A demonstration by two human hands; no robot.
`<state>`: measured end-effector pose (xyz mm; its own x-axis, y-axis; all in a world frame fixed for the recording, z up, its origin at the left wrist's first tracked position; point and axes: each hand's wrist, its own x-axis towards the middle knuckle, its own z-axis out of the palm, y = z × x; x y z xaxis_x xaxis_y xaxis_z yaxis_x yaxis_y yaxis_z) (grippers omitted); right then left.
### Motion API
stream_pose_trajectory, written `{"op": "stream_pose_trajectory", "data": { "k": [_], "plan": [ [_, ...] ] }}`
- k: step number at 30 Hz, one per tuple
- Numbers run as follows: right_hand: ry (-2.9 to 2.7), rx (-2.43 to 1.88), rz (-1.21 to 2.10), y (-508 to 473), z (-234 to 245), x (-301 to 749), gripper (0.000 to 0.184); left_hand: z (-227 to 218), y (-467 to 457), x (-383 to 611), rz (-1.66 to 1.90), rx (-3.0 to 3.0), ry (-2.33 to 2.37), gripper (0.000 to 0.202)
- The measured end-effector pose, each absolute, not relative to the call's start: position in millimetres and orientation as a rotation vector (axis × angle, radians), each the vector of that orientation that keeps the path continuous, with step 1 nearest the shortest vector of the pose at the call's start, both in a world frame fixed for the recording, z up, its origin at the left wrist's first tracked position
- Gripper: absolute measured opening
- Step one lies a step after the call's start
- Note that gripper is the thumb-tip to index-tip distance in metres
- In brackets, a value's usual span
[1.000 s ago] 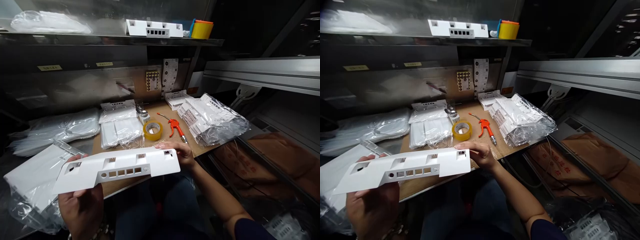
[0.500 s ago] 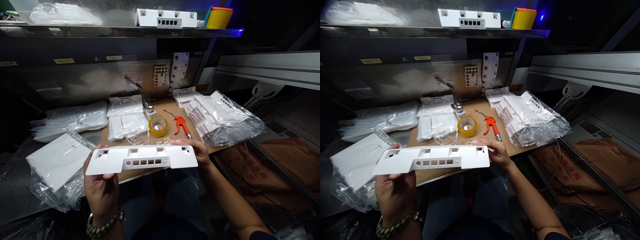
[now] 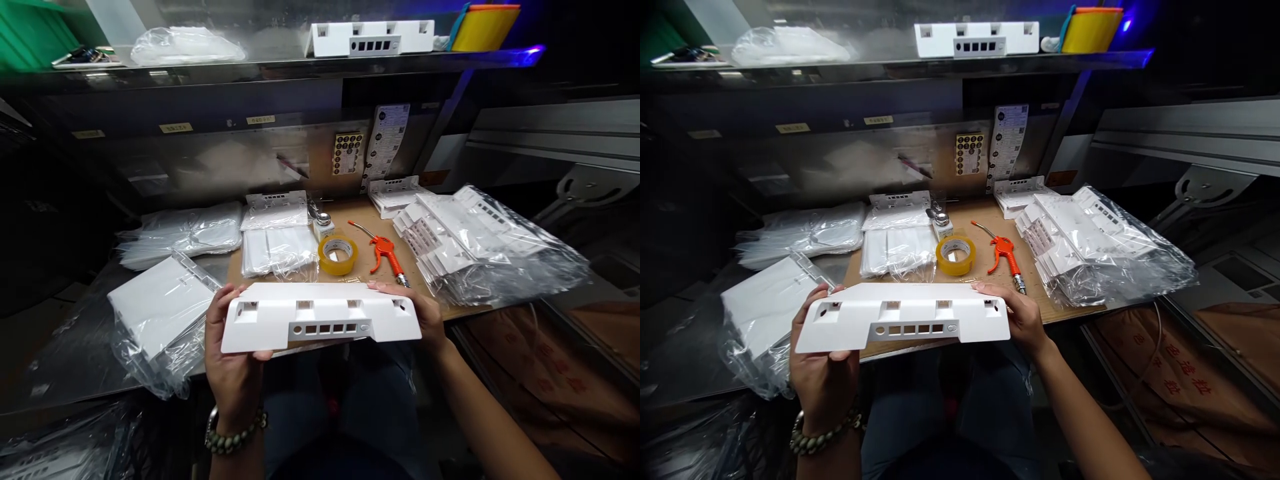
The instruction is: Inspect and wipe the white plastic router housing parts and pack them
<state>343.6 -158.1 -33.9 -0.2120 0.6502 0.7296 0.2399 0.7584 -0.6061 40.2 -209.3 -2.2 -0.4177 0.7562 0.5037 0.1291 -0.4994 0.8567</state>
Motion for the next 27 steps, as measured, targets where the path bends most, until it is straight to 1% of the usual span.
{"op": "stream_pose_trajectory", "data": {
  "k": [3, 8, 16, 27],
  "plan": [
    [-1.771, -0.668, 0.369, -160, -36, 341, 0.047, -3, -208, 38, 2.021, 1.369, 1.125, 0.087],
    [-1.784, -0.609, 0.243, -163, -32, 340, 0.048, 0, -208, 36, 2.033, 1.389, 1.072, 0.087],
    [-1.762, -0.569, 0.061, -171, -13, 341, 0.040, 8, -212, 43, 2.065, 1.335, 1.061, 0.075],
    [-1.762, -0.623, 0.031, -180, -6, 344, 0.037, 10, -216, 45, 2.030, 1.309, 1.052, 0.076]
  ]
}}
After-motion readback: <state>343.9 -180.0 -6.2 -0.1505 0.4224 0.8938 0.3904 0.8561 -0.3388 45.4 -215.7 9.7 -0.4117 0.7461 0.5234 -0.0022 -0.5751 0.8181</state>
